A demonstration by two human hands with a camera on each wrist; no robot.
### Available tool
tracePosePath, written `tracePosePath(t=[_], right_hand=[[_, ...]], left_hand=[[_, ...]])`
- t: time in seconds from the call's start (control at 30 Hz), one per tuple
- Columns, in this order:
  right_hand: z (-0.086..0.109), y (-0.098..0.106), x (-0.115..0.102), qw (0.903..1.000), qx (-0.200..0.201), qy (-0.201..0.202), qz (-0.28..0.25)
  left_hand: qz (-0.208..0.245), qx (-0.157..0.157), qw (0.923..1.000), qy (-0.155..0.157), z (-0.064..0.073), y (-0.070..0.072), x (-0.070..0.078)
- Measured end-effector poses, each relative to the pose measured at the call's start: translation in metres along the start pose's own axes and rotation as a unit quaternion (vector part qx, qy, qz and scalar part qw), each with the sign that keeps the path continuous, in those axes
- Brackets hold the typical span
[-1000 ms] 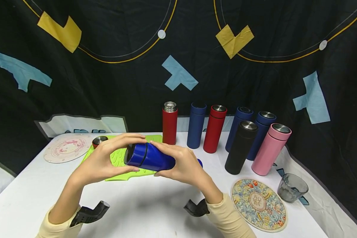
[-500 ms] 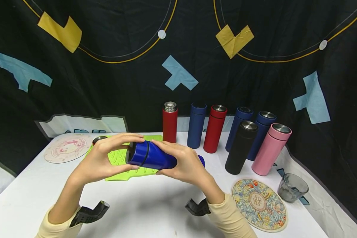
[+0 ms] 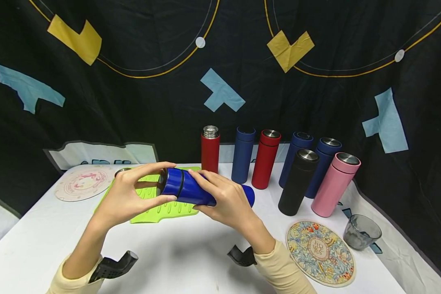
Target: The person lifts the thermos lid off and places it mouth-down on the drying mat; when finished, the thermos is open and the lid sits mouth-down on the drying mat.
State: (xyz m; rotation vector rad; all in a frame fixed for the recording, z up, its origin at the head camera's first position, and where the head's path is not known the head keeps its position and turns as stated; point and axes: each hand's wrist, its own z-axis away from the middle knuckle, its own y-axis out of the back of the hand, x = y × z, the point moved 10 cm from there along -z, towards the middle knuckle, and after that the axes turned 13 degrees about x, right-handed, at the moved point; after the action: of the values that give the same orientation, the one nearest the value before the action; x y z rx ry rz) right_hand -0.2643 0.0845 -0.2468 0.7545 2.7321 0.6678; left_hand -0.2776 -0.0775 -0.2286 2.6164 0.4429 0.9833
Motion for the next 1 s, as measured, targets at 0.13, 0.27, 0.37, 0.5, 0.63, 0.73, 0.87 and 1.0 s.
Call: tracePosePath(t=[0.13,0.27,0.37,0.5,0.63,0.73,0.87,1.0], right_hand=[[-0.001,0.001,-0.003,0.9997,0.012,0.016,0.014],[-0.001,0.001,-0.004,0.9992,0.016,0.024,0.029],[-0.001,0.002,-0.002,0.9994,0.008,0.018,0.027],[0.000,0.003,0.006,0.9992,-0.020,-0.015,-0.033],[0.003,0.002,0.015,0.9885,-0.069,-0.058,-0.121],[0.006,0.000,0.020,0.9794,-0.102,-0.081,-0.155],[0.007,0.001,0.022,0.9761,-0.114,-0.090,-0.162],[0.005,0.003,0.019,0.9811,-0.097,-0.078,-0.148]], left_hand=[[-0.013,0.026,0.9996,0.005,-0.001,0.002,0.001],[-0.022,0.046,0.9986,0.012,-0.001,0.002,0.001],[-0.027,0.039,0.9986,0.022,-0.001,0.000,-0.001],[-0.021,-0.007,0.9997,0.005,0.000,-0.006,-0.001],[0.009,-0.060,0.9963,-0.061,0.002,-0.013,0.010],[0.026,-0.083,0.9908,-0.104,0.004,-0.017,0.018],[0.037,-0.092,0.9876,-0.121,0.005,-0.019,0.021],[0.045,-0.076,0.9901,-0.110,0.004,-0.017,0.018]])
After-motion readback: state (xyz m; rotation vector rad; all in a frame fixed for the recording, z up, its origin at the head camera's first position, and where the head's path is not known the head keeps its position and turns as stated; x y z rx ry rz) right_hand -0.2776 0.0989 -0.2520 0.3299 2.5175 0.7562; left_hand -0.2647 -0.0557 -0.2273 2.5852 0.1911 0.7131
